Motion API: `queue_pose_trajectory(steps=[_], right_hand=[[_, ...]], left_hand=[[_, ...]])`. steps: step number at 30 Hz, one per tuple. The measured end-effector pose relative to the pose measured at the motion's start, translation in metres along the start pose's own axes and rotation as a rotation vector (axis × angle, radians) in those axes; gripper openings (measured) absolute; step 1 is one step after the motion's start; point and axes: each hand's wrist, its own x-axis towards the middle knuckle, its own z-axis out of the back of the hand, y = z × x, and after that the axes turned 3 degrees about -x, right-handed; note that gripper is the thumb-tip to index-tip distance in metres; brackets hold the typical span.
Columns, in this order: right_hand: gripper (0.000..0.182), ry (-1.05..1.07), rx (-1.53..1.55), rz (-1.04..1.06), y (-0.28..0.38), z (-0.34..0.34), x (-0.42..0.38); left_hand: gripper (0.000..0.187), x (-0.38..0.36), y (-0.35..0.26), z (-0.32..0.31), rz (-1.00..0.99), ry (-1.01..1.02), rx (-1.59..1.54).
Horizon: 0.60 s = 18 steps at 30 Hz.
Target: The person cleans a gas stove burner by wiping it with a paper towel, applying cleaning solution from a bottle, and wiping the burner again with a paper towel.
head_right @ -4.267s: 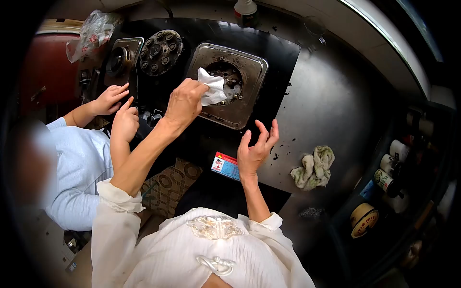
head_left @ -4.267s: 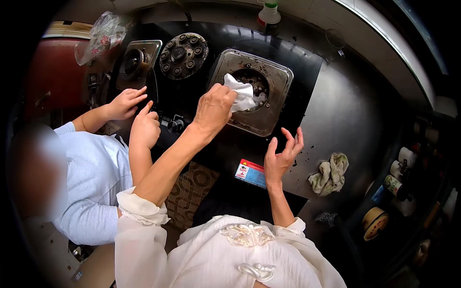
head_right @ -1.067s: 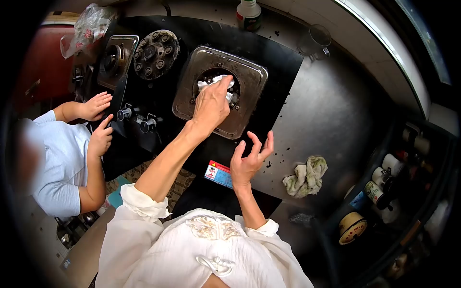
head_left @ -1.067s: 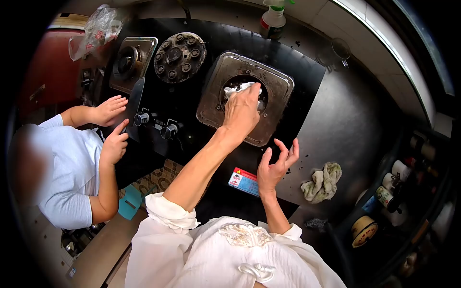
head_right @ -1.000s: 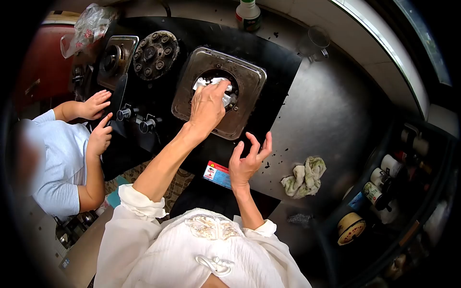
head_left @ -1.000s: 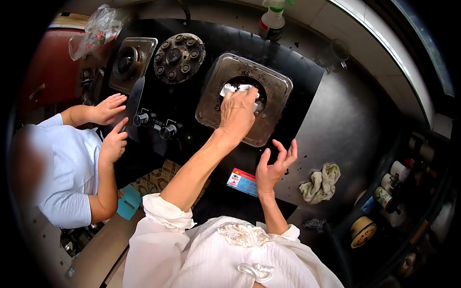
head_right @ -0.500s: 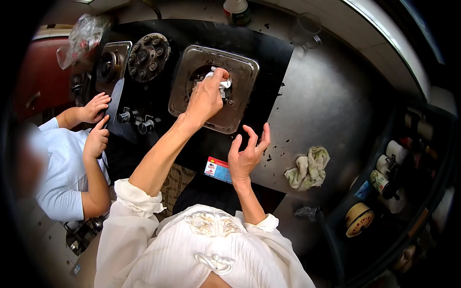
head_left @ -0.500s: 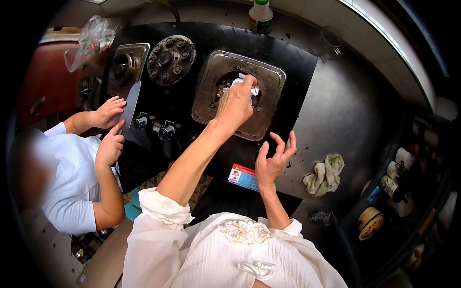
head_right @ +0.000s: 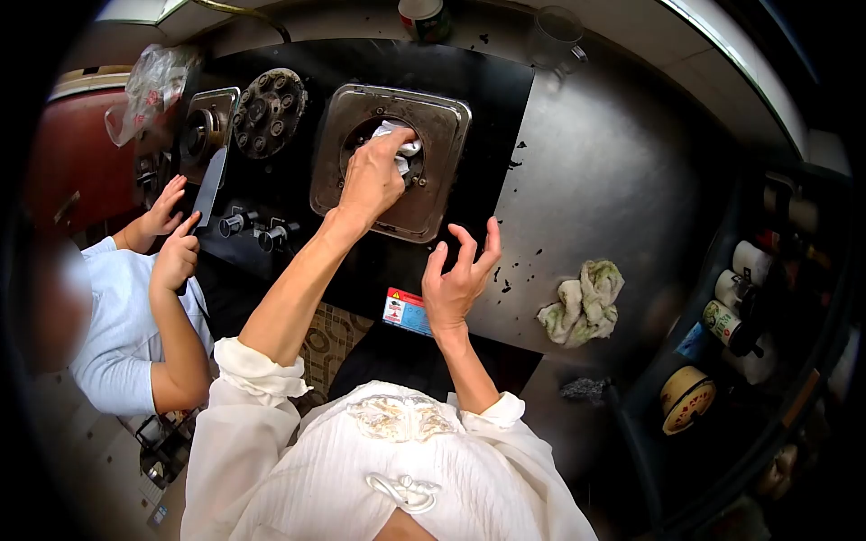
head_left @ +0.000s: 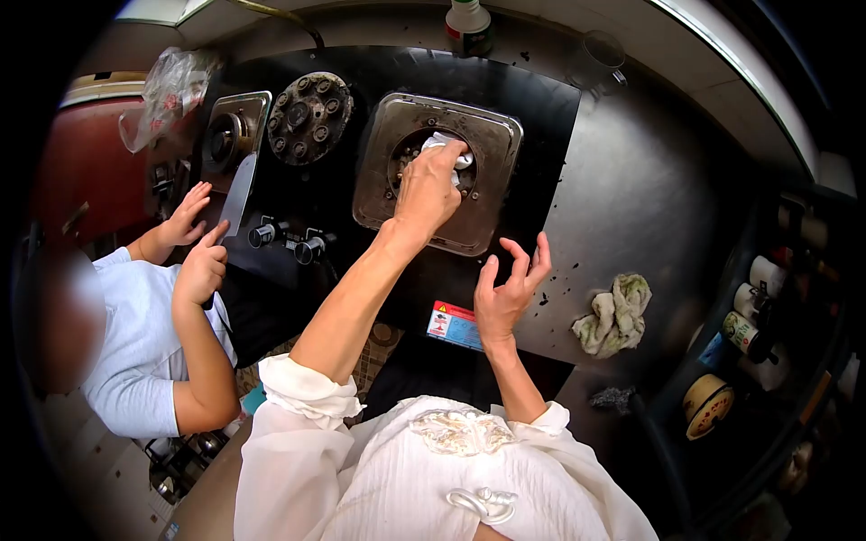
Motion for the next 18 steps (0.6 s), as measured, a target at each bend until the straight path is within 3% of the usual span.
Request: queue_pose_trajectory(steps=[3, 9, 14, 18], right_hand=[[0.028, -0.004, -0.015, 0.018, 0.000, -0.001, 0.000], [0.027, -0.004, -0.031, 0.037, 0.000, -0.001, 0.000], [0.026, 0.001, -0.049, 0.025, 0.000, -0.001, 0.000], [0.026, -0.015, -0.012, 0.018, 0.000, -0.001, 0.001]], left_hand=[[0.040, 0.000, 0.002, 0.000, -0.022, -0.001, -0.101], [0.035, 0.002, -0.004, -0.007, 0.172, -0.028, -0.168], [0.022, -0.006, -0.014, -0.020, 0.080, -0.242, -0.057], [0.019, -0.001, -0.008, -0.025, 0.004, -0.207, 0.014]])
